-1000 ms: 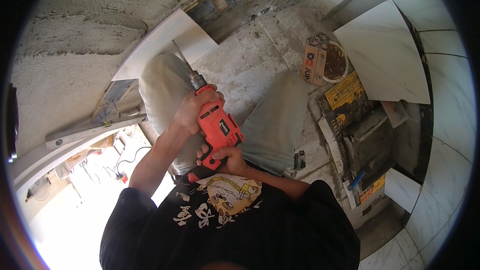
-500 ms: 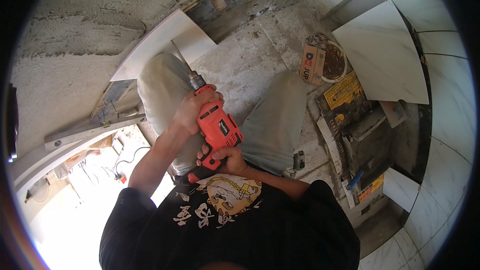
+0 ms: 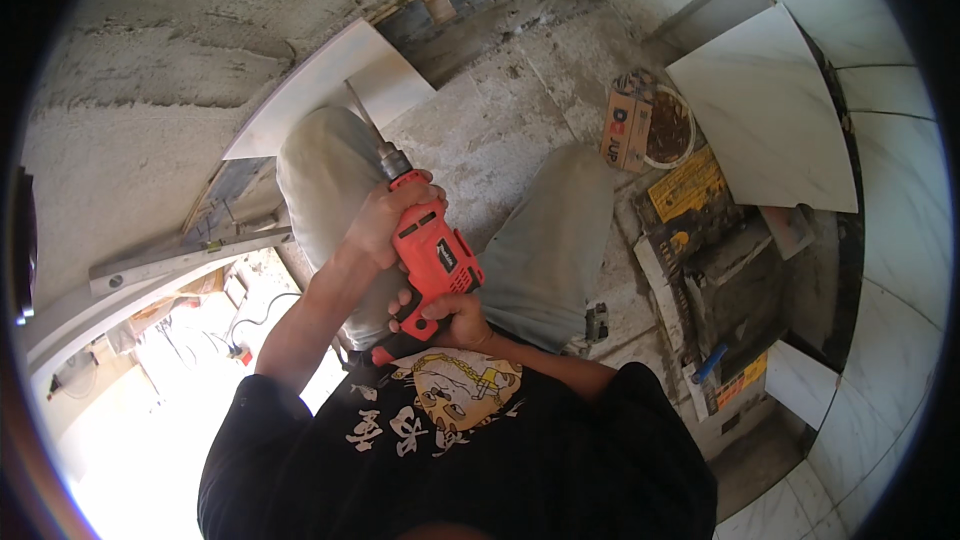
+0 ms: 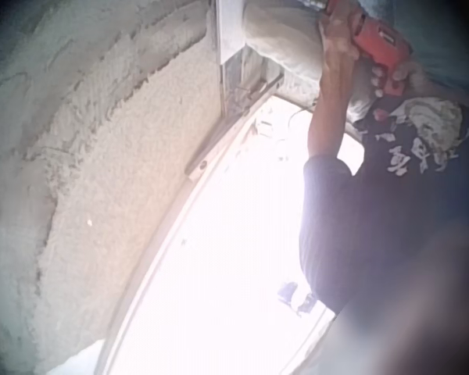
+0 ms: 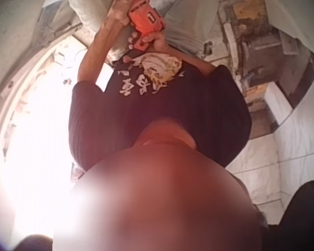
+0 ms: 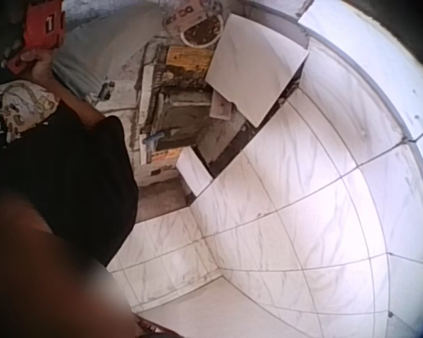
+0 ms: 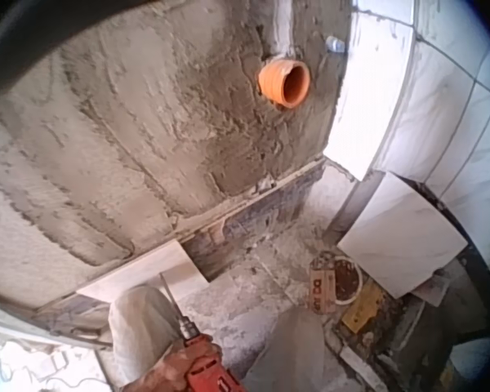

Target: Drilling a hole in a wall for a bathroom installation.

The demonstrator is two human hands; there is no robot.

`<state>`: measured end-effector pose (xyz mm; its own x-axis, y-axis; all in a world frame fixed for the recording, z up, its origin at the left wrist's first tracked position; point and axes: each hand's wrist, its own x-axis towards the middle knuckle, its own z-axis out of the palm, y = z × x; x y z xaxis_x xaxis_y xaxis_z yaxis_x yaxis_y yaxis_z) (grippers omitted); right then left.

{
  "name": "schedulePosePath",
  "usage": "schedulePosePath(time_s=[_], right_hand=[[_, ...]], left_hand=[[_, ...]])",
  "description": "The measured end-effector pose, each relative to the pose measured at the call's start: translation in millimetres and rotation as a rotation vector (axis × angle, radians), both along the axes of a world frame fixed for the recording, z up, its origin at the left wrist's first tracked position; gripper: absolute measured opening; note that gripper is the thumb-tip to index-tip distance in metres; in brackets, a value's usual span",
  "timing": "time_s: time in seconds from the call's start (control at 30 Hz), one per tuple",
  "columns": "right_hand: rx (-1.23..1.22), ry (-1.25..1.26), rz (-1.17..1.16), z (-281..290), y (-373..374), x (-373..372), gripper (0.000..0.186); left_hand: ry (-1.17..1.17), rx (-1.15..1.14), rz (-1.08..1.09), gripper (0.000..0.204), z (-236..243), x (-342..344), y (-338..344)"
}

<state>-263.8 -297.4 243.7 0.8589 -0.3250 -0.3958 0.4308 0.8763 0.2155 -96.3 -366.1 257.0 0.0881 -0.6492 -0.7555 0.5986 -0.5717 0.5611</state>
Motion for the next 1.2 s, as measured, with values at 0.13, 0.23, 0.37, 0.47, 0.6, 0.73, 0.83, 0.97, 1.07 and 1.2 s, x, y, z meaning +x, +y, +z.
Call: schedulePosePath(time_s=[0.13, 0.23, 0.37, 0.47, 0.6, 0.73, 0.83, 0.97, 1.07, 1.2], right_hand=[[-0.024, 0.07, 0.045, 8, -6, 3, 0.069], [-0.023, 0.016, 0.02, 6, -2, 3, 0.07], [-0.003, 0.005, 0.044, 7, 1, 5, 0.071], [0.016, -0.024, 0.027, 8, 3, 6, 0.072], [0.023, -0.041, 0.018, 6, 4, 7, 0.073], [0.016, -0.072, 0.025, -2, 5, 6, 0.072], [0.01, -0.06, 0.024, -5, 6, 5, 0.073], [-0.01, -0.038, 0.041, -8, 5, 4, 0.074], [-0.014, -0.035, 0.043, -9, 5, 4, 0.076], [-0.017, -0.036, 0.04, -8, 5, 3, 0.078]], left_hand=[[-0.002, 0.001, -0.007, 0.03, 2, 3, 1], [-0.03, 0.02, 0.004, 0.022, 7, 0, -1], [-0.007, 0.062, -0.032, 0.024, 0, 7, 1], [-0.072, 0.122, -0.063, 0.016, 7, 4, -1], [-0.098, 0.166, -0.072, 0.017, 4, 3, -1], [-0.131, 0.161, -0.081, 0.018, 3, 4, 1], [-0.123, 0.156, -0.097, 0.018, 3, 4, 1], [-0.093, 0.155, -0.1, 0.018, 11, 4, -1], [-0.076, 0.144, -0.086, 0.018, 11, 4, -1], [-0.076, 0.136, -0.084, 0.018, 5, 4, 0]])
